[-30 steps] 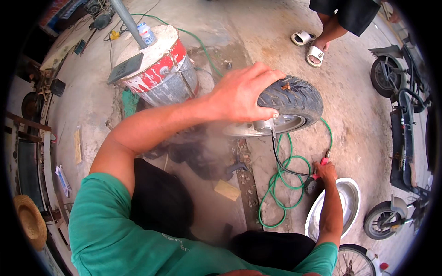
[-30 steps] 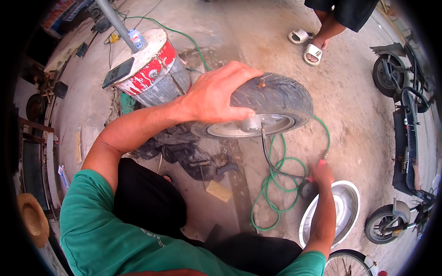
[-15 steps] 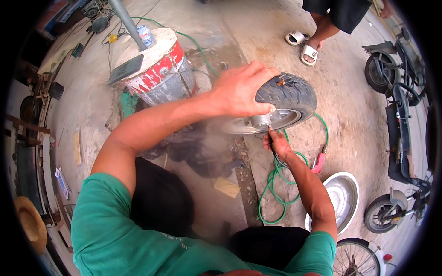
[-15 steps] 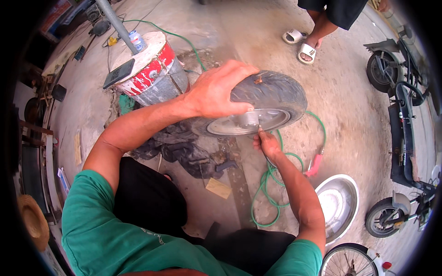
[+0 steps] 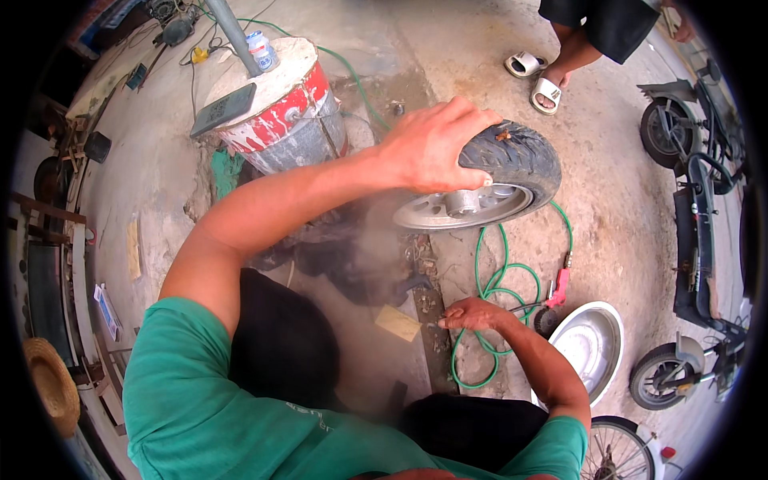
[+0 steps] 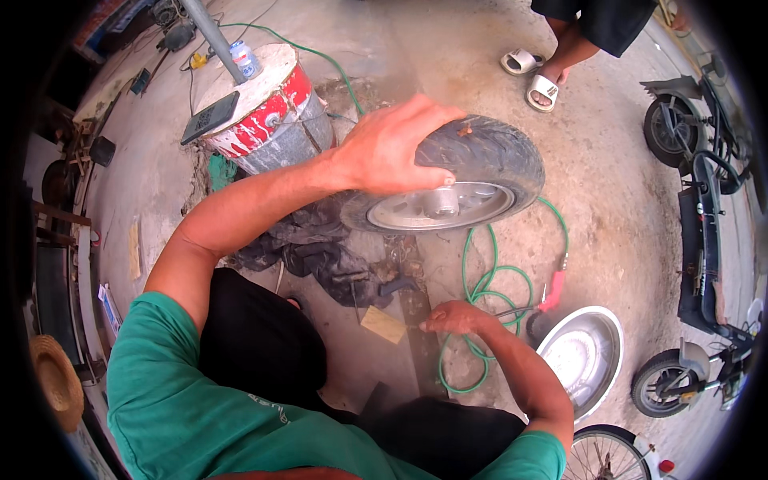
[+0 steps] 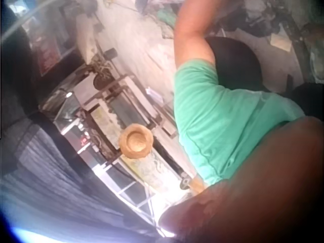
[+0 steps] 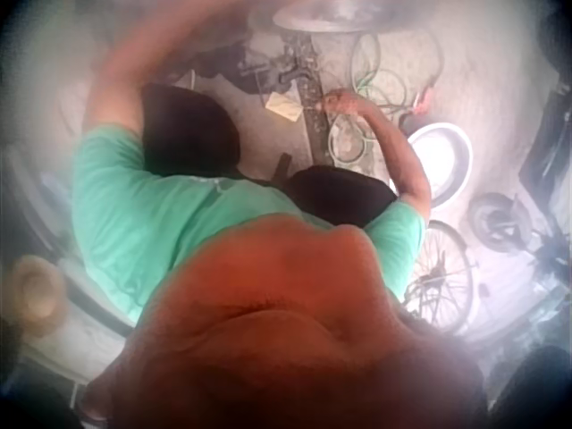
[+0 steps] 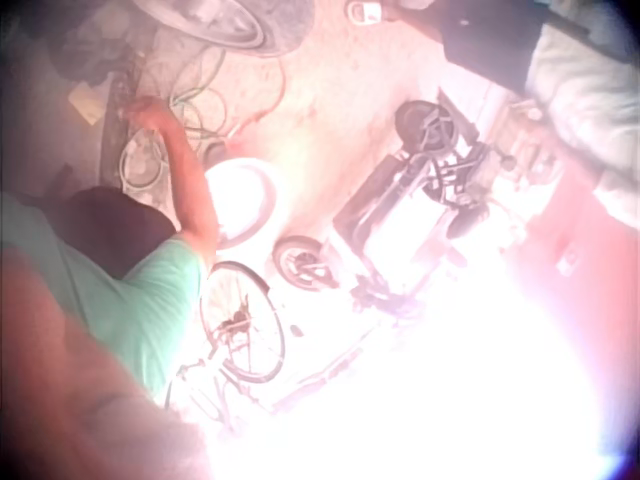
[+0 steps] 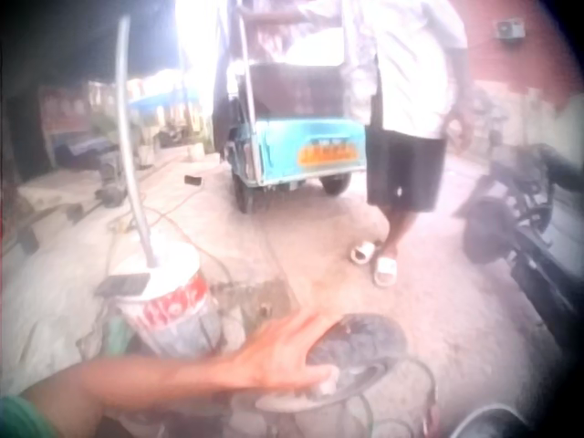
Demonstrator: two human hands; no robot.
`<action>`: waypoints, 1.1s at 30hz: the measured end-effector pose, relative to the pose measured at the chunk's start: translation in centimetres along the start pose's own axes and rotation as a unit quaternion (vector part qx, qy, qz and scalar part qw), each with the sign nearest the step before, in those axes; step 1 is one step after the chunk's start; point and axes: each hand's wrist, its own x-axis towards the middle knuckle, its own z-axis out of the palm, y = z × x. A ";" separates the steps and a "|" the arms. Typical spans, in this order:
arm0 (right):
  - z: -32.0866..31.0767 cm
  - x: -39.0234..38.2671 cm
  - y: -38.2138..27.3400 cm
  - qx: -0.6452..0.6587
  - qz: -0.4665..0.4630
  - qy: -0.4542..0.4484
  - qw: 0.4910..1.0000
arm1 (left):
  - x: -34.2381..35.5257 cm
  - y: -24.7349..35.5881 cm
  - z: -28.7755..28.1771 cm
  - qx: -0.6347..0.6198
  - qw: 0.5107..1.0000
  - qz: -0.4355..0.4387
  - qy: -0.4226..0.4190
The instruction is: The person repairs a small vehicle tire by locating a leak with water, removing a debris item, and inserting a plug using a handheld tool.
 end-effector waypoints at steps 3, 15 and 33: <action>-2.3 -0.4 0.8 0.042 0.031 0.112 0.992 | 0.1 -0.3 -0.1 -0.005 1.000 0.003 -0.005; -13.2 -15.2 0.6 0.171 -0.007 0.543 0.822 | 1.9 -2.2 -1.6 -0.057 0.987 0.121 -0.087; 9.1 -25.5 34.0 0.521 0.345 0.533 0.570 | 0.7 3.7 1.4 0.089 0.994 0.026 -0.051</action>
